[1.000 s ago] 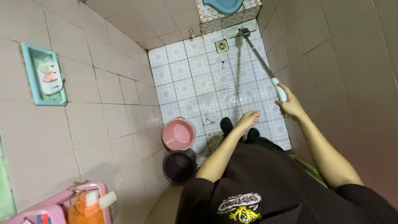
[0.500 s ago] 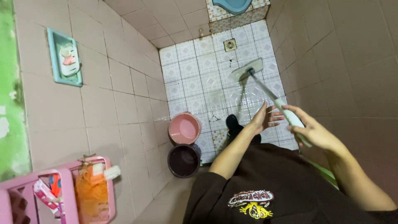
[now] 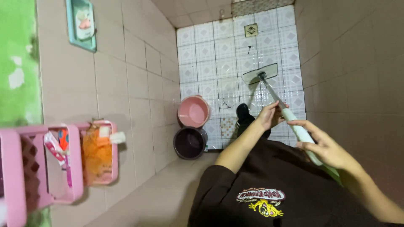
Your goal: The person mops the tiled bathroom floor using a squeeze mop, frequently pouring water onto the floor from an orange scoop filled from a basin.
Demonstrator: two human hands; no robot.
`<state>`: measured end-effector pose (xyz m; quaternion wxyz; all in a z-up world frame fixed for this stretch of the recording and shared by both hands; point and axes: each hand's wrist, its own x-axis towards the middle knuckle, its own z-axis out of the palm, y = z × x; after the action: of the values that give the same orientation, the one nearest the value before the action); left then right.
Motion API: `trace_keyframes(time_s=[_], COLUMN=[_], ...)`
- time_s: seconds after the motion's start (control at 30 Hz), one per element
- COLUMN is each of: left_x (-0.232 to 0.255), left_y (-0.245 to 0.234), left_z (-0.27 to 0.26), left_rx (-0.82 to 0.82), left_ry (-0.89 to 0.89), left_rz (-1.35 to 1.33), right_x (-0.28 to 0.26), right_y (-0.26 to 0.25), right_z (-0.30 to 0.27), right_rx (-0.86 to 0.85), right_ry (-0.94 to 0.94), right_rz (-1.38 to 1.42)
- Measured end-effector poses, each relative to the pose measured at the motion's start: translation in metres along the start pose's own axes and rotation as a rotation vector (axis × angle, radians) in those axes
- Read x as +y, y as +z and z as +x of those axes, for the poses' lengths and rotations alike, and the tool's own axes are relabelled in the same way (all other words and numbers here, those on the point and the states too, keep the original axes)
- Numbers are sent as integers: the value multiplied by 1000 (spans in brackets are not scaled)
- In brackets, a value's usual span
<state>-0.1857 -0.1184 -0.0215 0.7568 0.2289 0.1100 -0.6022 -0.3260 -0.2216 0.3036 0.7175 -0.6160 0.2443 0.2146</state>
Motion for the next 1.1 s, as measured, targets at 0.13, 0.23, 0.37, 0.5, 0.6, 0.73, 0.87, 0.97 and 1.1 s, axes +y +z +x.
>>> trace_keyframes(time_s=[0.13, 0.23, 0.37, 0.5, 0.6, 0.73, 0.87, 0.97, 1.1], left_x=[4, 9, 19, 37, 54, 82, 105, 128, 160], left_y=[-11, -25, -29, -22, -27, -51, -68, -76, -93], left_z=[-18, -29, -27, -12, -14, -38, -65, -73, -80], left_rx=[88, 118, 292, 509, 539, 470, 472, 471, 497], left_ry=[24, 72, 4, 45, 121, 68, 19, 35, -21], left_rz=[-33, 39, 147, 328, 392, 389, 429, 363, 308], right_x=[16, 30, 44, 50, 56, 42, 22, 7, -4], right_y=[21, 35, 45, 49, 52, 35, 22, 25, 33], right_z=[7, 11, 23, 45, 78, 156, 220, 258, 293], right_rx=[-36, -16, 62, 162, 224, 291, 347, 372, 412], right_ry=[-40, -63, -151, -158, -172, -186, -200, -242, -204], right_rz=[38, 34, 8, 10, -67, -47, -115, -247, -339])
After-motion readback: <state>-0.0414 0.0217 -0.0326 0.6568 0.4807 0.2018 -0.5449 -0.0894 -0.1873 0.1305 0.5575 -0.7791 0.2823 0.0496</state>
